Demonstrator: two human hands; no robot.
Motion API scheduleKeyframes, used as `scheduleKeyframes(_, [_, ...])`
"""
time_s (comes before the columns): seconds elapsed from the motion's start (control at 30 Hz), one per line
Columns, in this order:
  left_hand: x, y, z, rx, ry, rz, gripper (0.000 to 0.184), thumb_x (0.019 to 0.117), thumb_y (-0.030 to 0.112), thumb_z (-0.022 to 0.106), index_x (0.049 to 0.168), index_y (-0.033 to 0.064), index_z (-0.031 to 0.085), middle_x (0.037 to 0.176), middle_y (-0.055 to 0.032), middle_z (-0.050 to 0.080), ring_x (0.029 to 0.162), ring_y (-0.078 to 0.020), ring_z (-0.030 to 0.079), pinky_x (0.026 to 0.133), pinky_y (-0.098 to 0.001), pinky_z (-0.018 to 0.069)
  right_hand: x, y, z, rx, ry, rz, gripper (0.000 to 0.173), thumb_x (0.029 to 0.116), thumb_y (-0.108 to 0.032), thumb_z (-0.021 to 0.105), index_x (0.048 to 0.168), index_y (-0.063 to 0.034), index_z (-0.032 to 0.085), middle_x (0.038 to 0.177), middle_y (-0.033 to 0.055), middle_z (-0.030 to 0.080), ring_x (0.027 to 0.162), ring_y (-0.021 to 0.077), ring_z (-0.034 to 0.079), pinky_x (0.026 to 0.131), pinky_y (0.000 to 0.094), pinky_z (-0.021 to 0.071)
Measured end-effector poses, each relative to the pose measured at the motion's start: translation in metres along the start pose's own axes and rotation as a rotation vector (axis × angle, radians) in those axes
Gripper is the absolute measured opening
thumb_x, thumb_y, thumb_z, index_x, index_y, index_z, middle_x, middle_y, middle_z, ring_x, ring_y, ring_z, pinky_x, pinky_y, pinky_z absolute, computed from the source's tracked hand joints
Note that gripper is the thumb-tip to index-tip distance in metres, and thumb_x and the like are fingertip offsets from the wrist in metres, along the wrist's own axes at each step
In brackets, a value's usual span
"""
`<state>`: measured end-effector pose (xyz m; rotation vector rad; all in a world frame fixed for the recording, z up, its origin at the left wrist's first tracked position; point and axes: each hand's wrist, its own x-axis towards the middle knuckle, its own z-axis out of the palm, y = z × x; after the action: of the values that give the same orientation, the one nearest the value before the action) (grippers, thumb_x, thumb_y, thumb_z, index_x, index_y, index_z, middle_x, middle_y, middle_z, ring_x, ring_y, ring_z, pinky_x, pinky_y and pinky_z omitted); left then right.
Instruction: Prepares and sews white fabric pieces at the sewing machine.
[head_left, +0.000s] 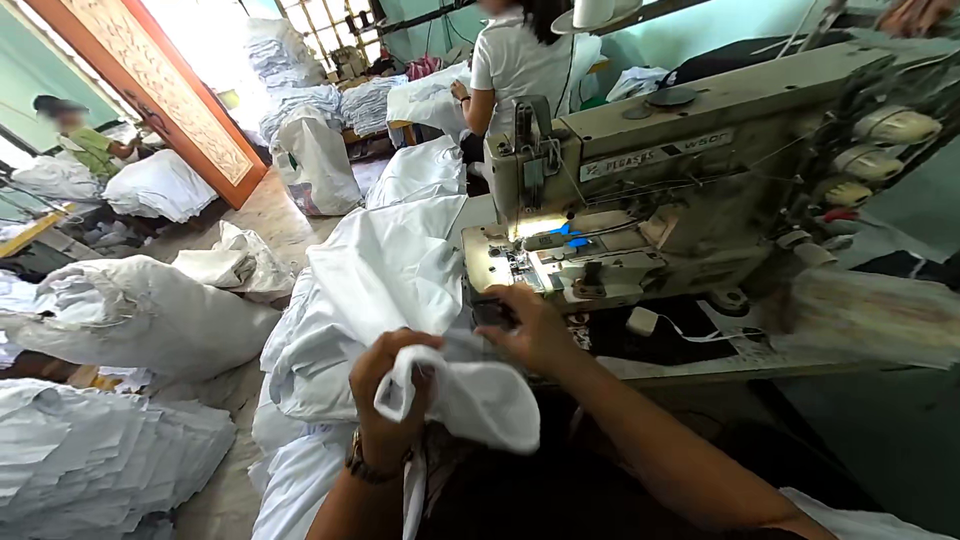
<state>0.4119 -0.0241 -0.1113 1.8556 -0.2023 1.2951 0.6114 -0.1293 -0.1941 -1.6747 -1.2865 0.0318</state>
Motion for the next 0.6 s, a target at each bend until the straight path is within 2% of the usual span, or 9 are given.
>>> scheduleKeyframes(0.07, [-0.006,0.013,0.002,-0.189,-0.096,-0.034,0.021,0.1033,0.031,0.061,0.111,0.0145,0.071,0.096,0.0069,0.072,0.083,-0.0010,0.067,0.075,-0.0185,0.0577,-0.005,-0.014,0.026,0.038,-0.156,-0.093,0.064,0.0850,-0.047,0.079,0.137,-0.0136,0.064,0.113,0.0169,0.066,0.094,0.0277,0.068,0.079,0.0489,0.0588])
scheduleKeyframes(0.13, [-0.013,0.023,0.002,-0.348,-0.173,-0.073,0.023,0.1039,0.031,0.060,0.108,0.0117,0.071,0.092,0.0044,0.071,0.078,-0.0019,0.066,0.071,-0.0191,0.0570,-0.001,-0.021,0.049,-0.003,-0.232,-0.178,0.045,0.0892,-0.034,0.075,0.129,-0.0145,0.068,0.111,0.0167,0.066,0.088,0.0280,0.069,0.073,0.0472,0.0596])
scheduleKeyframes(0.27, [-0.025,0.045,-0.018,-0.587,-0.547,-0.184,0.036,0.1075,0.037,0.050,0.099,0.0076,0.069,0.087,0.0008,0.068,0.081,-0.0030,0.064,0.076,-0.0199,0.0541,0.029,-0.021,0.048,-0.019,0.102,-0.330,0.014,0.0882,-0.012,0.072,0.100,-0.0066,0.076,0.102,0.0165,0.067,0.075,0.0252,0.069,0.063,0.0435,0.0600])
scheduleKeyframes(0.33, [-0.031,0.053,-0.038,-0.388,-0.881,-0.276,0.040,0.1072,0.035,0.051,0.109,-0.0002,0.069,0.092,-0.0068,0.070,0.085,-0.0077,0.065,0.081,-0.0232,0.0541,0.042,-0.032,0.021,-0.045,0.318,-0.413,0.018,0.0826,-0.009,0.075,0.100,-0.0044,0.074,0.106,0.0178,0.065,0.075,0.0237,0.066,0.061,0.0392,0.0587])
scheduleKeyframes(0.4, [-0.045,0.069,-0.066,0.311,-0.978,-0.507,0.038,0.0980,0.036,0.066,0.117,0.0032,0.071,0.092,-0.0075,0.075,0.080,-0.0163,0.072,0.074,-0.0362,0.0606,0.039,-0.035,-0.002,-0.151,0.397,-0.456,0.021,0.0859,-0.014,0.073,0.105,-0.0038,0.073,0.112,0.0187,0.063,0.084,0.0244,0.064,0.070,0.0372,0.0584])
scheduleKeyframes(0.43, [-0.050,0.076,-0.078,0.744,-0.846,-0.665,0.044,0.0901,0.039,0.076,0.115,0.0032,0.071,0.088,-0.0138,0.074,0.076,-0.0283,0.073,0.069,-0.0494,0.0617,0.032,-0.035,-0.008,-0.210,0.380,-0.467,0.020,0.0872,-0.015,0.072,0.104,-0.0040,0.073,0.112,0.0188,0.065,0.090,0.0280,0.066,0.075,0.0410,0.0586])
scheduleKeyframes(0.5, [-0.043,0.082,-0.102,1.311,-0.429,-0.782,0.058,0.0894,0.043,0.076,0.118,-0.0070,0.068,0.103,-0.0341,0.069,0.094,-0.0540,0.068,0.082,-0.0717,0.0528,0.009,-0.041,-0.009,-0.253,0.236,-0.492,0.018,0.0898,-0.018,0.070,0.103,-0.0065,0.074,0.109,0.0154,0.072,0.096,0.0300,0.071,0.077,0.0452,0.0611])
scheduleKeyframes(0.57, [-0.028,0.098,-0.113,1.474,-0.014,-0.669,0.056,0.0944,0.028,0.067,0.121,-0.0212,0.058,0.121,-0.0463,0.058,0.117,-0.0626,0.056,0.101,-0.0726,0.0417,-0.011,-0.066,-0.014,-0.125,0.085,-0.575,0.013,0.0910,-0.016,0.064,0.100,-0.0081,0.070,0.099,0.0093,0.074,0.094,0.0234,0.071,0.079,0.0380,0.0600])
scheduleKeyframes(0.6, [-0.020,0.101,-0.109,1.439,0.215,-0.593,0.055,0.0964,0.016,0.061,0.127,-0.0271,0.049,0.131,-0.0472,0.051,0.129,-0.0569,0.050,0.112,-0.0619,0.0377,-0.016,-0.082,-0.024,0.003,0.029,-0.598,0.010,0.0941,-0.015,0.061,0.099,-0.0083,0.067,0.096,0.0074,0.072,0.093,0.0191,0.069,0.080,0.0324,0.0580])
